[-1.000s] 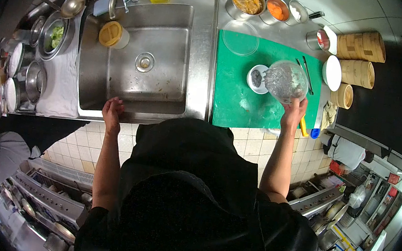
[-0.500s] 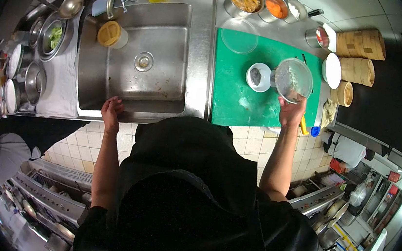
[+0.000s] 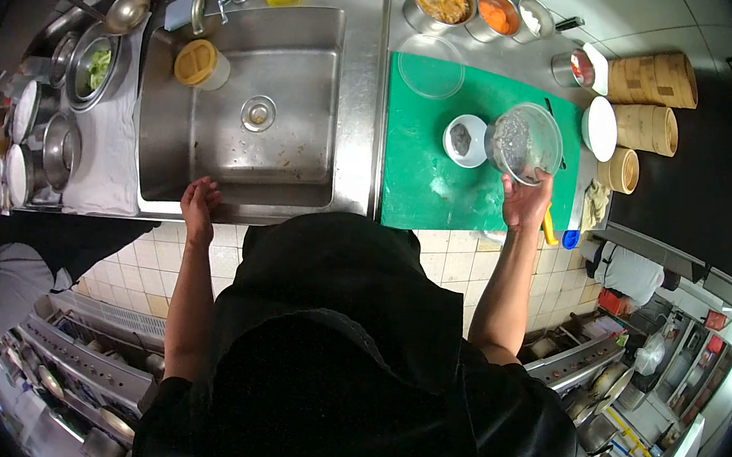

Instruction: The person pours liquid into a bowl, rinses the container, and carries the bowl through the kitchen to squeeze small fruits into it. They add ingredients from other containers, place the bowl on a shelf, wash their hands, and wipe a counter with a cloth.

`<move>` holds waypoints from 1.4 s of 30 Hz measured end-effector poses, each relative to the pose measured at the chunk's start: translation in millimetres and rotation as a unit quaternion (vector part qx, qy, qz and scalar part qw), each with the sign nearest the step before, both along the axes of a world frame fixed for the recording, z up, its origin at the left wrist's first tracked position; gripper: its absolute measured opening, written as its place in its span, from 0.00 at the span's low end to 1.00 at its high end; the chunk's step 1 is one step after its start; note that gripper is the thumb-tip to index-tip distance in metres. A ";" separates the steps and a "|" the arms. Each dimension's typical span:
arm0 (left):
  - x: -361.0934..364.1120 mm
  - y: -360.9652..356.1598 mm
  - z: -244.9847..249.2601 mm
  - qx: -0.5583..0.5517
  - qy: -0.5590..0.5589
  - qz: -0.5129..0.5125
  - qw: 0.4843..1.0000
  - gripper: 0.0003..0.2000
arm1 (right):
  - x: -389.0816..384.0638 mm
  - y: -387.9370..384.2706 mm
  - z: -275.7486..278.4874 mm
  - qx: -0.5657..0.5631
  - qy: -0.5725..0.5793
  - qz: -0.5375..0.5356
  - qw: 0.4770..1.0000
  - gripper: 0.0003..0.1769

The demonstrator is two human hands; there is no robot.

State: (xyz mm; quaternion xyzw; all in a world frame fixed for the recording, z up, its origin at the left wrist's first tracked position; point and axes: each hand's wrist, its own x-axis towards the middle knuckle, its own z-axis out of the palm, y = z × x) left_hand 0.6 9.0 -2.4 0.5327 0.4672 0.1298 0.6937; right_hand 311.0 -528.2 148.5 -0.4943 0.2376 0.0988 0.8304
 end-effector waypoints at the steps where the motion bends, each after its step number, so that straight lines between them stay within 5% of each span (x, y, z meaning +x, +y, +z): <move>1: 0.4 -0.5 1.6 -0.002 0.006 0.001 1.000 0.15 | 0.3 -3.6 -3.5 -0.012 0.000 0.006 1.000 0.27; 8: 15.4 -11.4 18.6 0.041 -0.015 -0.028 0.999 0.12 | -0.2 -14.8 -9.3 -0.142 -0.001 0.003 0.990 0.26; 13: 58.2 -40.6 52.3 0.068 -0.059 -0.071 0.993 0.11 | -1.4 -19.9 -8.9 -0.128 -0.007 0.004 0.992 0.26; 20: 141.3 -97.8 84.7 0.189 -0.150 -0.279 0.929 0.12 | -3.5 -19.1 -11.3 -0.138 -0.003 0.000 0.990 0.27; 24: 192.0 -157.3 112.8 0.177 -0.174 -0.349 0.904 0.16 | -1.9 -19.4 -11.7 -0.138 0.004 -0.011 0.990 0.28; 30: 266.3 -249.3 135.2 0.356 -0.256 -0.450 0.778 0.31 | -2.0 -15.8 -5.2 -0.176 -0.001 0.004 0.984 0.29; 42: 315.1 -305.8 135.8 0.400 -0.240 -0.442 0.766 0.44 | 3.9 -27.0 3.5 -0.175 0.018 0.051 0.983 0.27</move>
